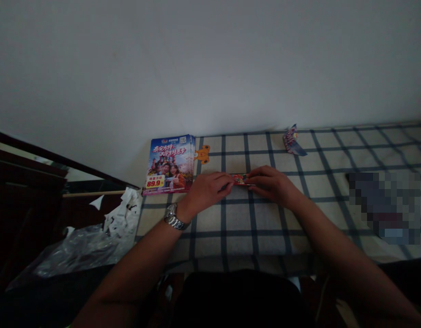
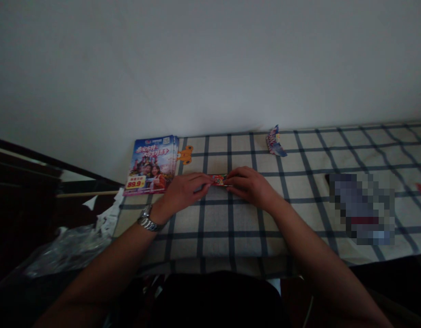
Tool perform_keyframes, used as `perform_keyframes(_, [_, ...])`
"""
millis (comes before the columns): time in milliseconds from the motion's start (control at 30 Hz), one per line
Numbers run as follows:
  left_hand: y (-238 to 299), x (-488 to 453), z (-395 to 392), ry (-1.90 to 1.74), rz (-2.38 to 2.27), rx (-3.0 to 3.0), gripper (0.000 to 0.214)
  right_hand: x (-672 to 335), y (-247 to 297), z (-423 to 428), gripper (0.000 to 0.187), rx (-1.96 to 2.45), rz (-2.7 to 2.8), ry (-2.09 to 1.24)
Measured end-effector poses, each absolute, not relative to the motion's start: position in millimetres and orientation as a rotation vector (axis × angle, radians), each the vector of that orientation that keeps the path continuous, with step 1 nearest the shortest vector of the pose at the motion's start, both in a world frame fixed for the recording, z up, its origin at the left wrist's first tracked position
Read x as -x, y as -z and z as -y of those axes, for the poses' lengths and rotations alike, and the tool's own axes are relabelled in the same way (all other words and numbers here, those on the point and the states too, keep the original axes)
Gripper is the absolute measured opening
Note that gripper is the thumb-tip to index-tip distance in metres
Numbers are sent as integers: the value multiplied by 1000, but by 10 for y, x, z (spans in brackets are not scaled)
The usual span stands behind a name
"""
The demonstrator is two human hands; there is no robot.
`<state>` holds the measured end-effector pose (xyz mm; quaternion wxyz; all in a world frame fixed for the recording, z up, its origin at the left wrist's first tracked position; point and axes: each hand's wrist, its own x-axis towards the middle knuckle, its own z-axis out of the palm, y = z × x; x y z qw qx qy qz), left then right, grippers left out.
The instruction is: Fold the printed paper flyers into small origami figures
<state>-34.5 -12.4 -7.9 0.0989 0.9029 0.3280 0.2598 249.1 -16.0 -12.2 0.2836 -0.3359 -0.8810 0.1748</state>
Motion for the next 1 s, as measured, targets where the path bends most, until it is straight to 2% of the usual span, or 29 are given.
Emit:
perform_keyframes(467, [-79, 186, 243, -942, -1035, -2424, 17, -2325, 3, 330, 27, 1113, 2109, -779])
perform_keyframes(1000, [16, 95, 286, -891, -1033, -2130, 12, -2254, 54, 331, 27, 1060, 2138, -839])
